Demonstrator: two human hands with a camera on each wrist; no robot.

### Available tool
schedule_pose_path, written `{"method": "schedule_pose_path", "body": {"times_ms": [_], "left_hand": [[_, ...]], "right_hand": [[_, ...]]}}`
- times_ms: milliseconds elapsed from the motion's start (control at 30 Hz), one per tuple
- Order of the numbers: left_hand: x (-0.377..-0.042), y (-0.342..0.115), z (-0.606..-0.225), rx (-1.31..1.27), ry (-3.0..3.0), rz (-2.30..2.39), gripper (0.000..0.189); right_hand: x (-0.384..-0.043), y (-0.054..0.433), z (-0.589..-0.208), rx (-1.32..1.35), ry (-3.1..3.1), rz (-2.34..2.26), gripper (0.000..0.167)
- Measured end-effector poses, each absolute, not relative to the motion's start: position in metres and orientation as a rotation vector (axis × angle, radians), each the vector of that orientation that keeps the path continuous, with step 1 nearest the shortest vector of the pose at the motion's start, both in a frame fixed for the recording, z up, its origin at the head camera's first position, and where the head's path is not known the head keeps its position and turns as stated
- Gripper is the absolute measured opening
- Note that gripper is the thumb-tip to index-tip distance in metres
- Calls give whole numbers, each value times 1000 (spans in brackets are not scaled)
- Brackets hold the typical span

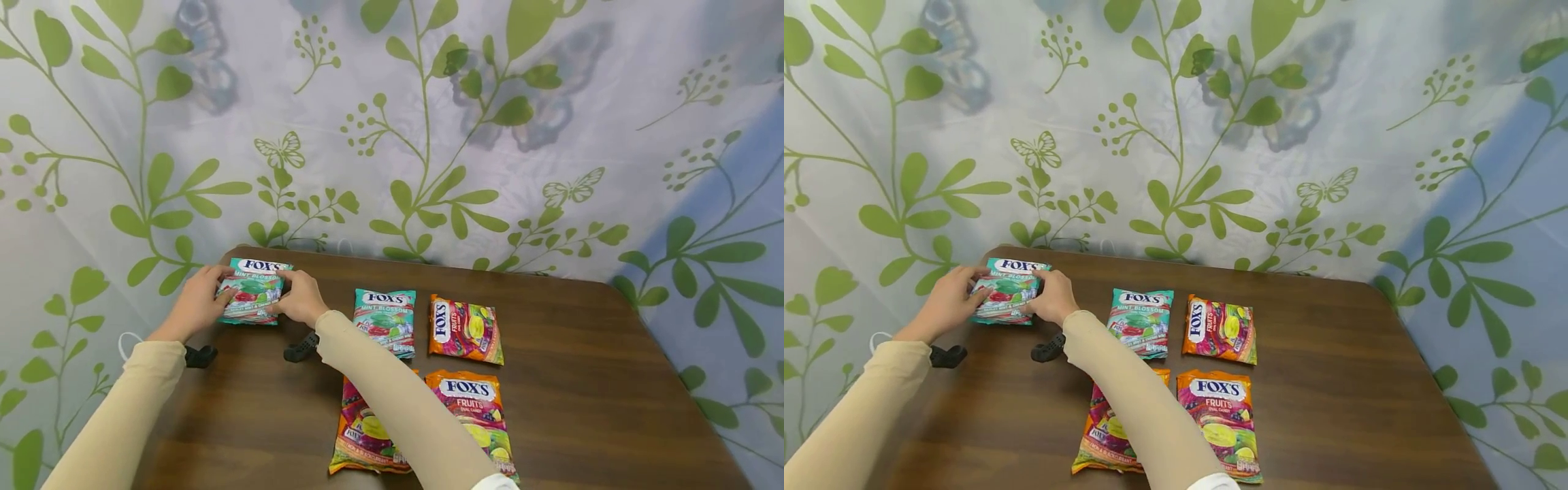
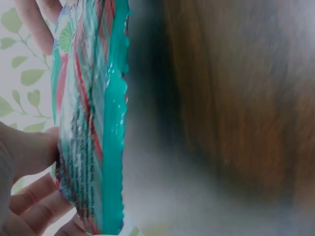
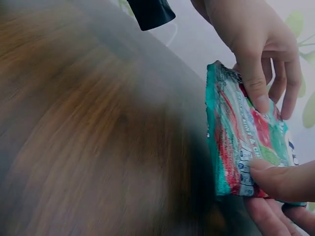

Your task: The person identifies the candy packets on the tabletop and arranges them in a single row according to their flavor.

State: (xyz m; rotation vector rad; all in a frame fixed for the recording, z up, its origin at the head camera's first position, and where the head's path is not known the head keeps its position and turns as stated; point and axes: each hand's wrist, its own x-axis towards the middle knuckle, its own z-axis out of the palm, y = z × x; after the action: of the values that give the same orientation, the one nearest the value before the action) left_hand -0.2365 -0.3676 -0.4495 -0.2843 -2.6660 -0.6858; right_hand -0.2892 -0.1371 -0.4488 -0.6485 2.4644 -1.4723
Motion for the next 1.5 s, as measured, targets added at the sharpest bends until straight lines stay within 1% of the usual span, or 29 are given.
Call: {"method": "schedule_pose_path", "body": {"times_ms": [200,433,567,833,1500], "left_hand": [[-245,-378,-448,-209,-2686,-708,35],[-257,-382,-449,-117,-2699,-739,32],[-258,-384,-453,-91,-2714,-734,32],[-255,-390,-473,-36,-2731,-807,34],[-254,-390,-471,2,-2748,-807,35]], "right_hand": [[-295,-156,-449,-580,2477,-1481,80],[-299,-166,-452,-533,2467,-1546,80],[-298,-172,-459,-525,2461,-1574,81],[-300,-171,-479,-503,2468,-1559,78],[-293,-173,-472,-539,2494,-1569,73]]}}
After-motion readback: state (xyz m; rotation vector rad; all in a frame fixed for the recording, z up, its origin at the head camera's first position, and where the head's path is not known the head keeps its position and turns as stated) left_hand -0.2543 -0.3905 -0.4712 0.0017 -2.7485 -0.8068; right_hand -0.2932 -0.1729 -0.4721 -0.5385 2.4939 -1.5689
